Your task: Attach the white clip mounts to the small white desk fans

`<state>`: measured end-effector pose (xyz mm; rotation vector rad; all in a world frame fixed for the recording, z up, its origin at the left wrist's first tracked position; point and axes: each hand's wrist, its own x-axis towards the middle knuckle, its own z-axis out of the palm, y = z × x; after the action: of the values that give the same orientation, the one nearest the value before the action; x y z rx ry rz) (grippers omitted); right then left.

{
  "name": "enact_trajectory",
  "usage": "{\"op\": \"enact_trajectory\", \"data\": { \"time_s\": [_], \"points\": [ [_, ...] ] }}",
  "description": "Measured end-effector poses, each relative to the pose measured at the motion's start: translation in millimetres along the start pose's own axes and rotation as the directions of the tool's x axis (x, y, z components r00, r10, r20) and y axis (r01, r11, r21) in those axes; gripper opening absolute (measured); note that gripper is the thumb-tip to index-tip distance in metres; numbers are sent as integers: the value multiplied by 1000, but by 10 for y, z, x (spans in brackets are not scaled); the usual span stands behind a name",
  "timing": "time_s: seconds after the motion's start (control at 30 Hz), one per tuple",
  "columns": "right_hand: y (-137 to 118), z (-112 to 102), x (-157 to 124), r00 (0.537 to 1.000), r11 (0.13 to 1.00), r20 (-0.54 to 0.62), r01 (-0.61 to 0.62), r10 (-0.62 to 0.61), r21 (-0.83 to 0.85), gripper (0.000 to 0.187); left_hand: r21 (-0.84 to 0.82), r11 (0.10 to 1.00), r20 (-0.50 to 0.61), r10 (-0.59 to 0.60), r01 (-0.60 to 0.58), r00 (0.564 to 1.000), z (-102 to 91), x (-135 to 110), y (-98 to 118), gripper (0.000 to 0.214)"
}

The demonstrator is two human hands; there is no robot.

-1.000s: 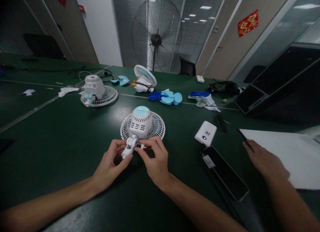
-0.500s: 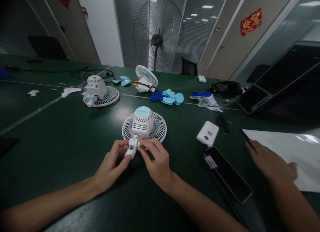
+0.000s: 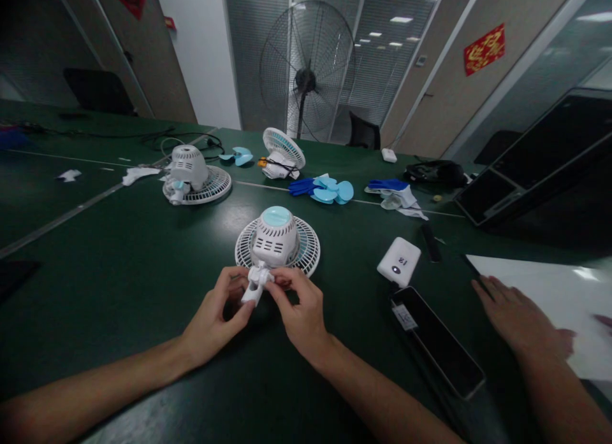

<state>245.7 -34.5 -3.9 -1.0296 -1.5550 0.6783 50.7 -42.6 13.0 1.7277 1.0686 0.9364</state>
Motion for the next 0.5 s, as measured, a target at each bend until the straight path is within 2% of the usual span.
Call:
{"op": "enact_trajectory", "data": {
  "time_s": [0.17, 0.3, 0.5],
  "points": [
    [-24, -3, -14, 997, 999, 61, 47, -47, 8, 27, -119, 993, 5, -19, 20, 1000, 1, 38, -24, 34],
    [-54, 5, -29, 989, 993, 111, 100, -92, -64, 30, -232, 971, 3, -60, 59, 998, -23, 68, -25, 32],
    [-74, -4, -21, 995, 990, 59, 85, -79, -115, 28, -336, 936, 31, -100, 104, 995, 1, 98, -14, 35]
  ]
}}
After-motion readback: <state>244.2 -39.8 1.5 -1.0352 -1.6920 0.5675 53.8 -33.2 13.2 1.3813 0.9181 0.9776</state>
